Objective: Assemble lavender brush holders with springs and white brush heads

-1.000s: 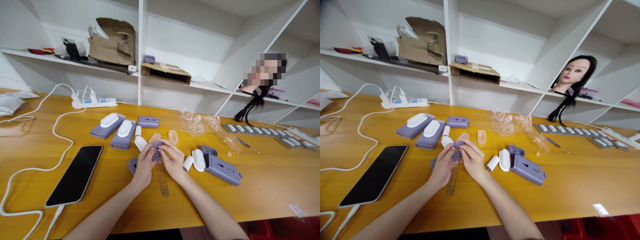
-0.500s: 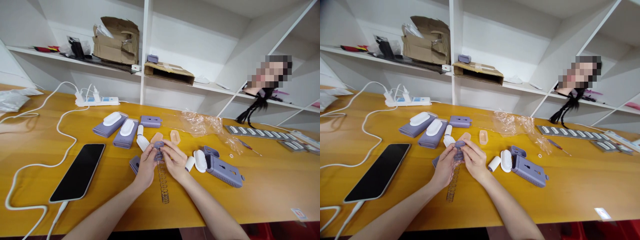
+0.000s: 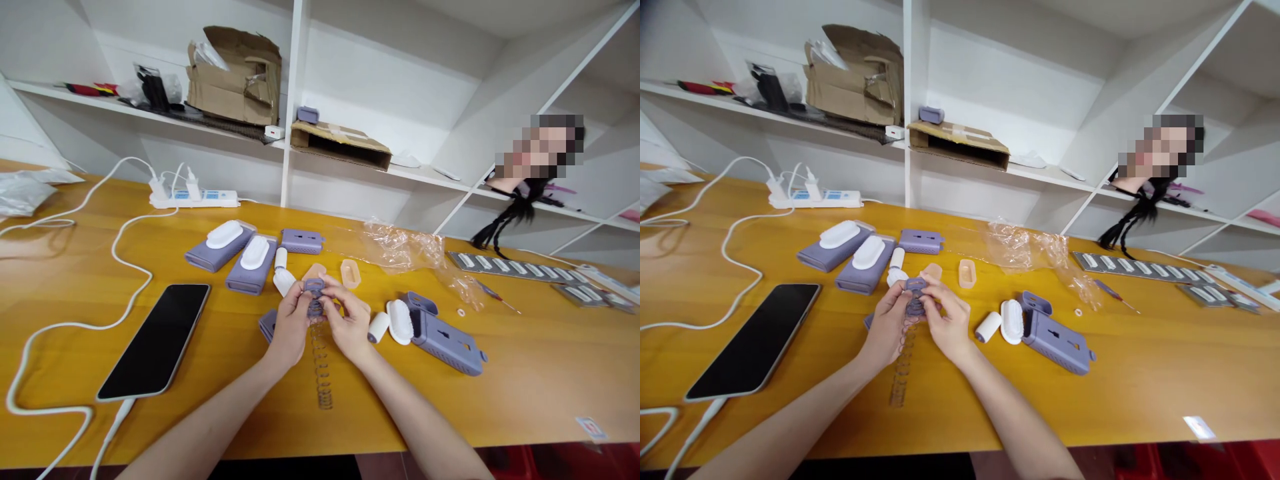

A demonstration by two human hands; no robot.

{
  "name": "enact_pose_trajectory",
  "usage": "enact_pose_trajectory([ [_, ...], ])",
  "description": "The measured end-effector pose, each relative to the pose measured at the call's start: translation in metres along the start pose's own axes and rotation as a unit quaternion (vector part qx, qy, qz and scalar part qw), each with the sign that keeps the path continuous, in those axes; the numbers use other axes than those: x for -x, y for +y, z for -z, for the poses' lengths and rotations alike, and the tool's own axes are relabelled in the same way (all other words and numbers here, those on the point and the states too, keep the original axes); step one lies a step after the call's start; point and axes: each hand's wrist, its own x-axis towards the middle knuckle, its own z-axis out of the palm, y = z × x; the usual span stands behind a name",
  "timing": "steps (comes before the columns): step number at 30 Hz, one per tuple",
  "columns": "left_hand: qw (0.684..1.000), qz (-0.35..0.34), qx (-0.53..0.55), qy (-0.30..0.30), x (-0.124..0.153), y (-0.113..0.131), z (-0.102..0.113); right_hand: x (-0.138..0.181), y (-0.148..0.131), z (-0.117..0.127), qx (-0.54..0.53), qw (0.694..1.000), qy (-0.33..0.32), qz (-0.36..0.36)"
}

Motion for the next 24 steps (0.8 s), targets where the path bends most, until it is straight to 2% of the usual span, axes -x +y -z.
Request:
enact_pose_trajectory([
  [3, 1.000, -0.019, -0.011, -0.020, -0.003, -0.007, 0.004, -0.003, -0.003, -0.003, -0.108, 0.986, 0.003, -0.129],
  [6, 0.999, -0.031, -0.013, -0.023, -0.006, -0.012, 0.006, -0.006, -0.003, -0.005, -0.193, 0.957, 0.005, -0.215],
  [11, 1.000, -0.025, -0.001, -0.017, -0.007, -0.016, 0.005, -0.009, -0.005, -0.006, -0.295, 0.888, 0.010, -0.352],
  [16, 0.999, -0.004, 0.023, -0.022, -0.006, -0.016, 0.002, -0.009, -0.010, -0.005, -0.357, 0.845, 0.024, -0.398],
  [24, 0.999, 0.038, 0.035, -0.012, -0.007, -0.011, -0.001, -0.007, -0.007, -0.007, -0.391, 0.820, 0.028, -0.417],
])
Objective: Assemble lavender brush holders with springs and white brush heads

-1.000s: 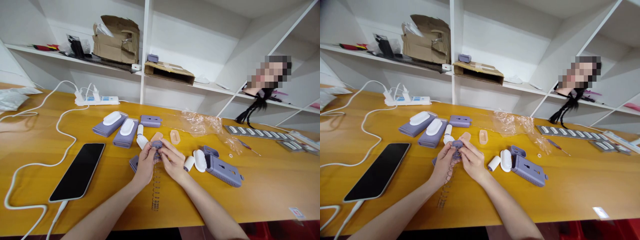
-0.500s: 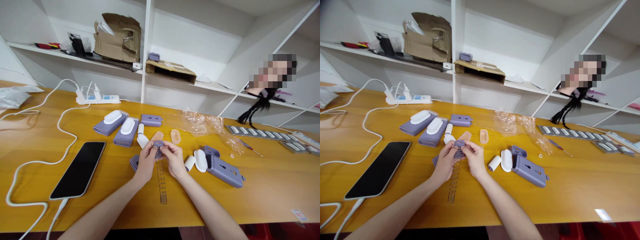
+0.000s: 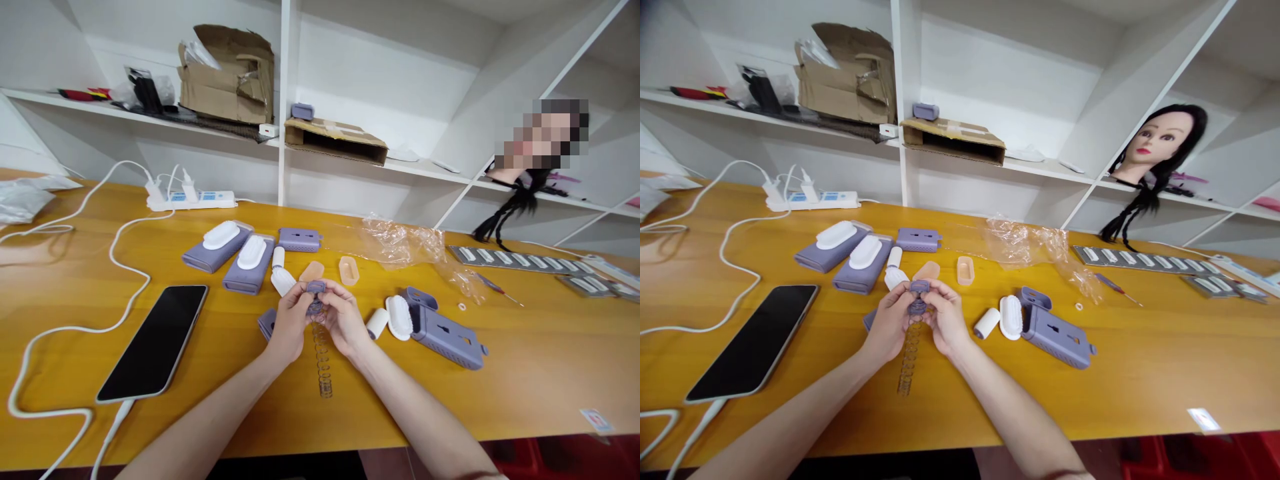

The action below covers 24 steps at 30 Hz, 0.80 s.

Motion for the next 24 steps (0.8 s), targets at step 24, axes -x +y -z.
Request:
enact_pose_trajectory([
  [24, 0.999, 0.021, -0.010, -0.032, -0.0035, -0.0011, 0.0065, -0.0053, 0.0019, 0.0040, -0.012, 1.000, -0.001, 0.003],
])
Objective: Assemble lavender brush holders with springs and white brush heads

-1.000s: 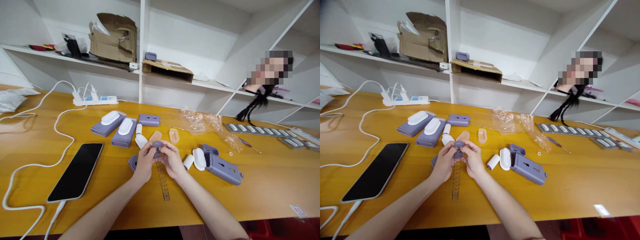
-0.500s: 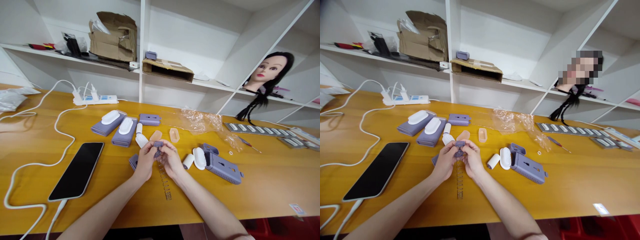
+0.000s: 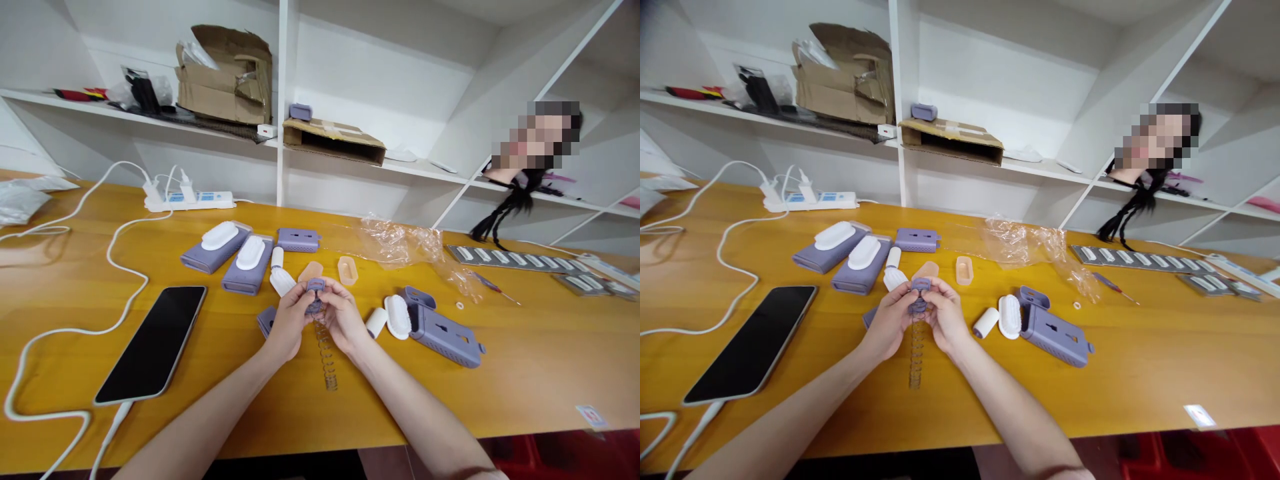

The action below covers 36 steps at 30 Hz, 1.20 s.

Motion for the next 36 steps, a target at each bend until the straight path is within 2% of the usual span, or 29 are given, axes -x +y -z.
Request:
enact_pose_trajectory([
  [4, 1.000, -0.005, 0.015, 0.020, 0.000, -0.002, -0.001, 0.001, 0.003, -0.003, 0.007, 1.000, 0.017, 0.014],
  [14, 0.999, -0.023, 0.007, 0.028, 0.004, -0.001, -0.006, 0.005, 0.003, -0.006, 0.005, 1.000, 0.023, 0.010],
  [20, 0.999, -0.035, -0.001, 0.030, 0.006, -0.001, -0.006, 0.006, 0.005, -0.008, 0.004, 0.999, 0.027, 0.032],
  [26, 1.000, 0.000, 0.001, -0.012, 0.003, 0.001, -0.003, 0.004, -0.003, -0.003, -0.009, 1.000, 0.008, -0.003],
  [31, 0.999, 0.035, 0.025, -0.005, 0.001, 0.006, -0.002, 0.001, -0.009, -0.001, -0.010, 1.000, 0.009, 0.000],
  [36, 0.994, 0.088, 0.027, -0.065, 0.001, 0.015, 0.000, 0.000, -0.015, 0.000, -0.003, 0.999, 0.040, -0.012],
])
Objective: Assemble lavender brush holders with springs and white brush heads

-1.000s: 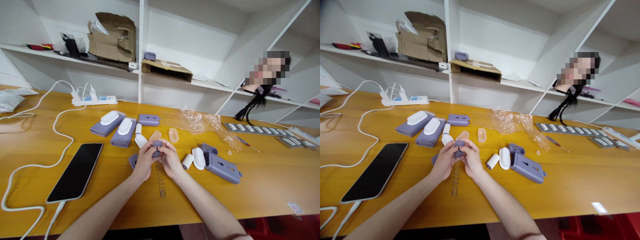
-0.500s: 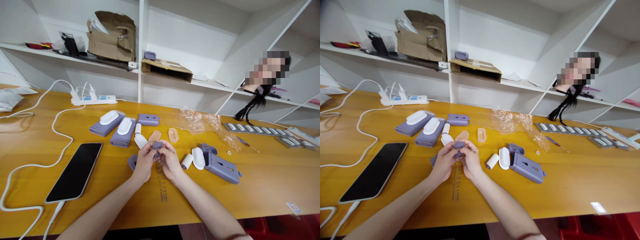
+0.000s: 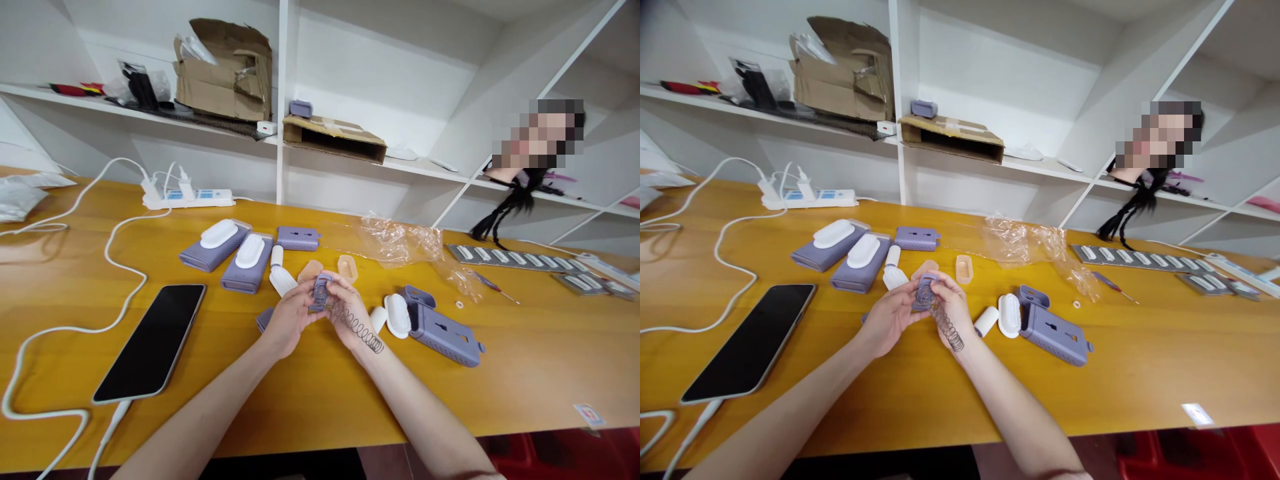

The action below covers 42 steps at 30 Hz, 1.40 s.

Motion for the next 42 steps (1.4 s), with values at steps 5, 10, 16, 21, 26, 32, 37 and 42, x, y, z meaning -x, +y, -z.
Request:
enact_pose_trajectory([
  [5, 0.998, 0.020, -0.062, -0.020, -0.002, 0.003, 0.003, 0.001, -0.003, 0.001, 0.029, 1.000, 0.011, -0.002],
  [10, 0.996, 0.037, -0.082, 0.010, -0.003, 0.004, 0.004, 0.001, -0.003, 0.001, 0.085, 0.995, 0.001, 0.055],
  [16, 0.993, 0.024, -0.111, 0.025, -0.006, 0.003, 0.007, -0.002, -0.004, 0.013, 0.226, 0.963, -0.036, 0.142],
  [21, 0.993, 0.031, -0.110, 0.027, -0.006, 0.005, 0.008, -0.004, -0.006, 0.018, 0.331, 0.914, -0.060, 0.227],
  [26, 0.992, 0.033, -0.123, 0.021, -0.005, 0.007, 0.009, -0.010, -0.008, 0.022, 0.343, 0.913, -0.072, 0.209],
  [32, 0.987, 0.034, -0.152, 0.048, -0.008, 0.008, 0.014, -0.008, -0.018, 0.024, 0.303, 0.941, -0.089, 0.123],
  [37, 0.981, 0.057, -0.174, 0.064, -0.007, 0.011, 0.013, -0.003, -0.026, 0.028, 0.297, 0.946, -0.131, -0.002],
  [42, 0.971, 0.065, -0.221, 0.066, -0.005, 0.011, 0.009, -0.005, -0.030, 0.037, 0.341, 0.909, -0.235, -0.051],
])
